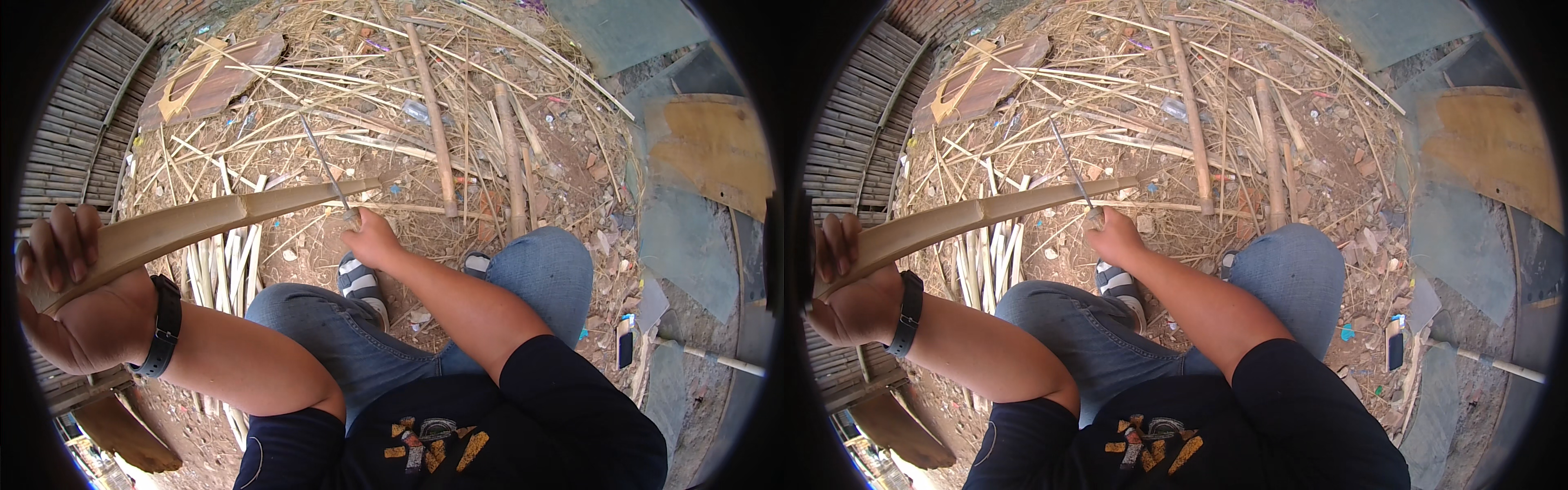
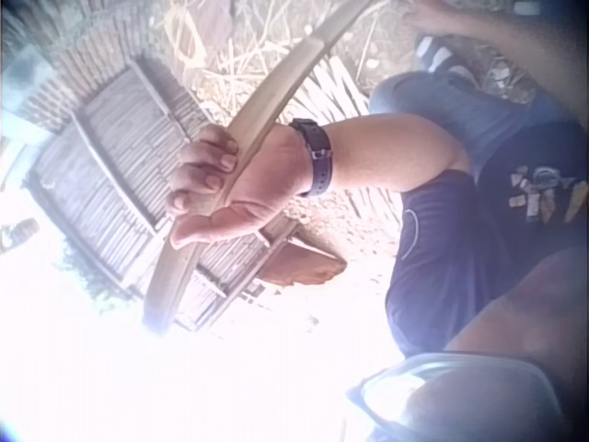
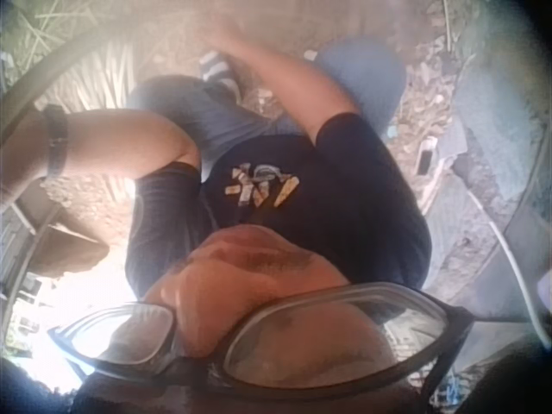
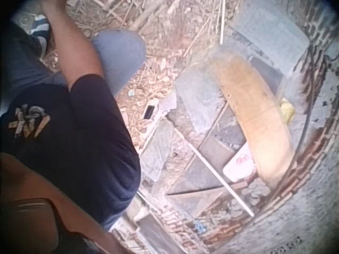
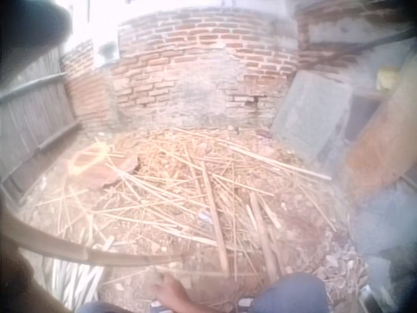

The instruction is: The person sits on the ground and uses a knife to split a long bamboo pole into thin strips. They hold the pole with their left hand and use the knife in their right hand to drive a wedge into the bamboo, separating it lengthwise.

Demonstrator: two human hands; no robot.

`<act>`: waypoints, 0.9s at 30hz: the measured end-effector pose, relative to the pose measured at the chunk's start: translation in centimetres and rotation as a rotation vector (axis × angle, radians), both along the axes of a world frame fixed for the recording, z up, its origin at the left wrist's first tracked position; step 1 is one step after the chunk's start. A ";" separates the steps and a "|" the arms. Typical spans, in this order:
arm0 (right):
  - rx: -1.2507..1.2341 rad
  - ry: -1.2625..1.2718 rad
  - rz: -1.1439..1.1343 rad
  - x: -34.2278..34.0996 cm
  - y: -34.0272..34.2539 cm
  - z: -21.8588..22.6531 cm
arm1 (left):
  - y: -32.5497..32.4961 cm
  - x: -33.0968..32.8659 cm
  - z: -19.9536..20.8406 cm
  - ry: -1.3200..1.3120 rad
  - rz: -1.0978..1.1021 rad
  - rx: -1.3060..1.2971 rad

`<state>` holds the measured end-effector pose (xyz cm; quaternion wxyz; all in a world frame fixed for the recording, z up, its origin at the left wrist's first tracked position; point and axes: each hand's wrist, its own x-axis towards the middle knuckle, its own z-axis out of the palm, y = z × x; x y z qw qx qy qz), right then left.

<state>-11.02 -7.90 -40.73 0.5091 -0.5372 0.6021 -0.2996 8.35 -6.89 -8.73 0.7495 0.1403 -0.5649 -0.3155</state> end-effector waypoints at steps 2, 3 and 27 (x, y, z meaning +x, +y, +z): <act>-0.025 -0.036 0.009 0.2 -0.1 -0.1 | 0.0 0.1 -0.1 -0.003 -0.010 0.001; -0.028 -0.055 0.014 0.2 -0.2 -0.3 | 0.0 0.2 -0.1 -0.004 -0.015 0.000; 0.040 0.009 0.029 -0.2 -0.6 -1.7 | 0.2 0.8 -0.5 0.031 0.065 0.013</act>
